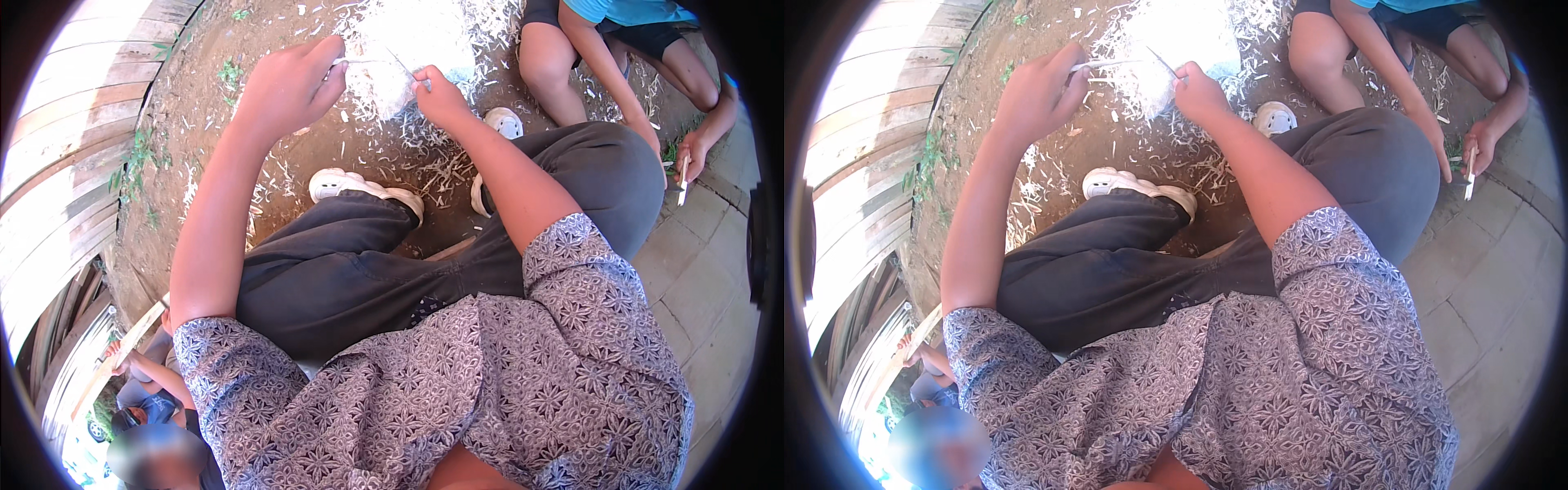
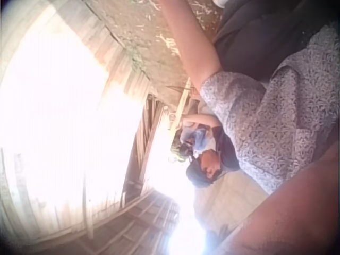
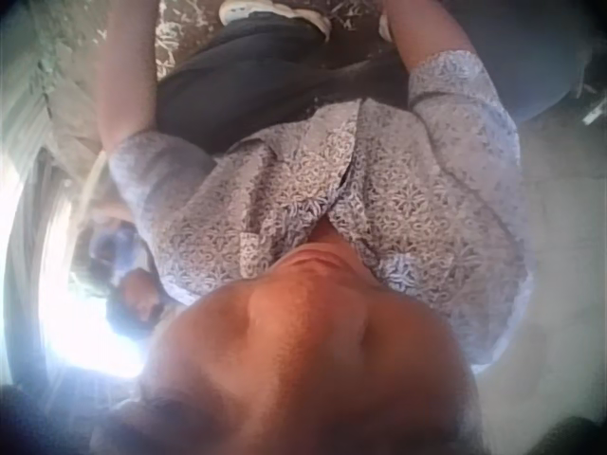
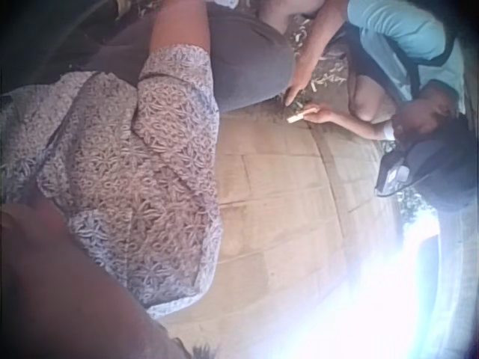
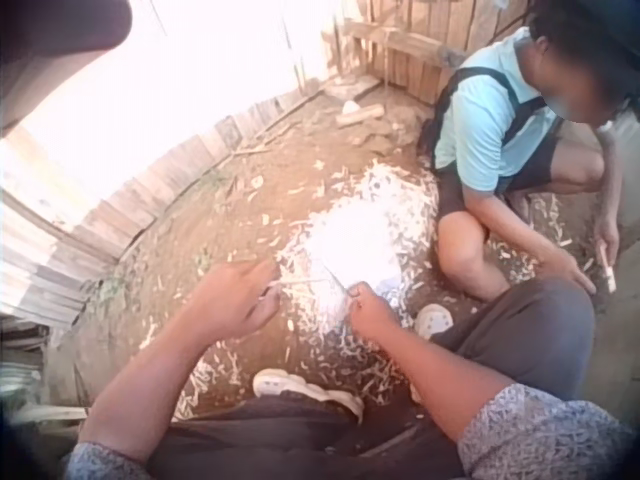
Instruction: The person sits on the ground and uses a knife to shave thin strips from a piece of bamboo. They hold the bamboo in their left hand and repeatedly draw the knife along its length to create fine shavings that accumulate on the ground.
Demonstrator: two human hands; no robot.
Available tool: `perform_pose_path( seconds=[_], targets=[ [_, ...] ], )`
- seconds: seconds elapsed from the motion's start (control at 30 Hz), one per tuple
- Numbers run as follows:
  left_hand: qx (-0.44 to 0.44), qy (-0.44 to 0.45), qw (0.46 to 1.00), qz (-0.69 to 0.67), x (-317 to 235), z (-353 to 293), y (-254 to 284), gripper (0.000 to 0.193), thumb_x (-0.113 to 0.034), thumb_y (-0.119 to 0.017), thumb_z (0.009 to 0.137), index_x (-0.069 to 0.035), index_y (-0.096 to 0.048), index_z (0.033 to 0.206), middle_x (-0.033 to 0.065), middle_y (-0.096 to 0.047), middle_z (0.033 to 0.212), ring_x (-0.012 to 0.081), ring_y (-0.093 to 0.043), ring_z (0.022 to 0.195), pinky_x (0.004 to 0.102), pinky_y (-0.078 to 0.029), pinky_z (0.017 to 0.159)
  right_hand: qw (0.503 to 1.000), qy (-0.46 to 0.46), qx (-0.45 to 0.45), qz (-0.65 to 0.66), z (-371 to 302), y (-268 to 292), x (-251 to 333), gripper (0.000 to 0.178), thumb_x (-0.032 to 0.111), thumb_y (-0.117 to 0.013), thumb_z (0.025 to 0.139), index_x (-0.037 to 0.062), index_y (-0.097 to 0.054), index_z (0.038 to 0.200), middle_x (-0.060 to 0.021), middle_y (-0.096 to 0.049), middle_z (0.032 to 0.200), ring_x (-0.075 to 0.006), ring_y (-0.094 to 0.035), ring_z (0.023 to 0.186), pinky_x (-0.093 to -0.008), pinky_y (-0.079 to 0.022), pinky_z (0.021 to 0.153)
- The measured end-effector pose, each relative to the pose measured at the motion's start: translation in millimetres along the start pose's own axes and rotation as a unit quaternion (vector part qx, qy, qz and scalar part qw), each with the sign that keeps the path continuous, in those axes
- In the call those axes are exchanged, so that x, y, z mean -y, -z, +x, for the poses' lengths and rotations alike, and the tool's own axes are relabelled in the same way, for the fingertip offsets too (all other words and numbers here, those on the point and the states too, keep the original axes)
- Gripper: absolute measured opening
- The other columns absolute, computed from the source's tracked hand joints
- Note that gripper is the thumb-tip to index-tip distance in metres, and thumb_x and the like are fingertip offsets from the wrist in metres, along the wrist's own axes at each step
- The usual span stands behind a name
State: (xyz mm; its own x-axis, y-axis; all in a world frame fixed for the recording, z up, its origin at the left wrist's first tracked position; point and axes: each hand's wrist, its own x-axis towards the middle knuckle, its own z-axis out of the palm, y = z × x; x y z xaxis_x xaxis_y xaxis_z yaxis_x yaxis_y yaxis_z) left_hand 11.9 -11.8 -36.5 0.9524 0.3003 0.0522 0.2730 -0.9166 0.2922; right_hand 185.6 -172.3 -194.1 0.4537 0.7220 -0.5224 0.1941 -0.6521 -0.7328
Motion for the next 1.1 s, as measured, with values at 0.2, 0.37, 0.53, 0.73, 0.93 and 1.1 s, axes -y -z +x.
perform_pose_path(
  seconds=[0.2, 0.37, 0.53, 0.73, 0.93, 1.1],
  targets=[
    [-0.004, 0.035, 0.999, 0.015, -0.5, -4.8, -0.5, 0.019, -0.026, -0.054, 0.102, -0.008, -0.056, 0.105, 0.0172, -0.067, 0.078, 0.0397, -0.066, 0.074, 0.0498, -0.049, 0.064, 0.998, 0.045, 0.025, 0.041, -8.4, 2.3, 37.1, 0.026, 0.027, -0.057, 0.102, 0.0111, -0.058, 0.123, -0.0159, -0.071, 0.092, -0.0284, -0.070, 0.080, -0.0429, -0.053, 0.077],
    [-0.020, 0.024, 0.999, 0.009, 0.5, 0.9, -1.8, 0.020, -0.028, -0.052, 0.103, -0.008, -0.055, 0.106, 0.0187, -0.066, 0.076, 0.0412, -0.066, 0.074, 0.0515, -0.049, 0.066, 0.999, 0.018, 0.022, 0.022, -3.7, 1.2, 20.4, 0.026, 0.027, -0.058, 0.102, 0.0117, -0.059, 0.123, -0.0121, -0.068, 0.082, -0.0243, -0.066, 0.068, -0.0416, -0.052, 0.070],
    [-0.007, 0.059, 0.998, 0.000, -3.8, 0.0, 2.3, 0.018, -0.025, -0.053, 0.101, -0.008, -0.054, 0.105, 0.0187, -0.066, 0.079, 0.0412, -0.066, 0.075, 0.0519, -0.049, 0.066, 0.997, -0.056, 0.043, -0.015, -3.1, 5.4, 17.2, 0.026, 0.028, -0.059, 0.101, 0.0135, -0.060, 0.123, -0.0114, -0.069, 0.081, -0.0235, -0.066, 0.067, -0.0404, -0.052, 0.068],
    [0.005, 0.044, 0.999, 0.010, -10.4, 5.0, 13.0, 0.022, -0.024, -0.056, 0.096, -0.003, -0.056, 0.095, 0.0253, -0.065, 0.077, 0.0470, -0.065, 0.073, 0.0568, -0.050, 0.065, 0.997, 0.078, 0.000, 0.012, 10.6, -5.4, 9.2, 0.028, 0.029, -0.059, 0.102, 0.0136, -0.058, 0.124, -0.0094, -0.068, 0.081, -0.0190, -0.061, 0.057, -0.0363, -0.051, 0.056],
    [0.026, 0.011, 1.000, 0.007, -5.5, 2.5, 6.3, 0.017, -0.023, -0.055, 0.097, -0.006, -0.054, 0.099, 0.0205, -0.065, 0.080, 0.0428, -0.064, 0.074, 0.0529, -0.049, 0.065, 0.998, -0.044, 0.026, 0.021, 6.0, 1.8, 6.3, 0.029, 0.028, -0.059, 0.101, 0.0119, -0.059, 0.125, -0.0090, -0.066, 0.079, -0.0182, -0.061, 0.058, -0.0353, -0.049, 0.057],
    [0.008, -0.035, 0.999, 0.006, -2.1, -5.6, 1.8, 0.015, -0.019, -0.058, 0.094, -0.007, -0.052, 0.101, 0.0170, -0.064, 0.084, 0.0390, -0.064, 0.077, 0.0498, -0.049, 0.065, 0.998, 0.023, 0.032, 0.057, -0.2, -2.7, 25.4, 0.026, 0.027, -0.058, 0.102, 0.0123, -0.058, 0.124, -0.0076, -0.065, 0.078, -0.0172, -0.060, 0.058, -0.0355, -0.050, 0.053]
  ],
)
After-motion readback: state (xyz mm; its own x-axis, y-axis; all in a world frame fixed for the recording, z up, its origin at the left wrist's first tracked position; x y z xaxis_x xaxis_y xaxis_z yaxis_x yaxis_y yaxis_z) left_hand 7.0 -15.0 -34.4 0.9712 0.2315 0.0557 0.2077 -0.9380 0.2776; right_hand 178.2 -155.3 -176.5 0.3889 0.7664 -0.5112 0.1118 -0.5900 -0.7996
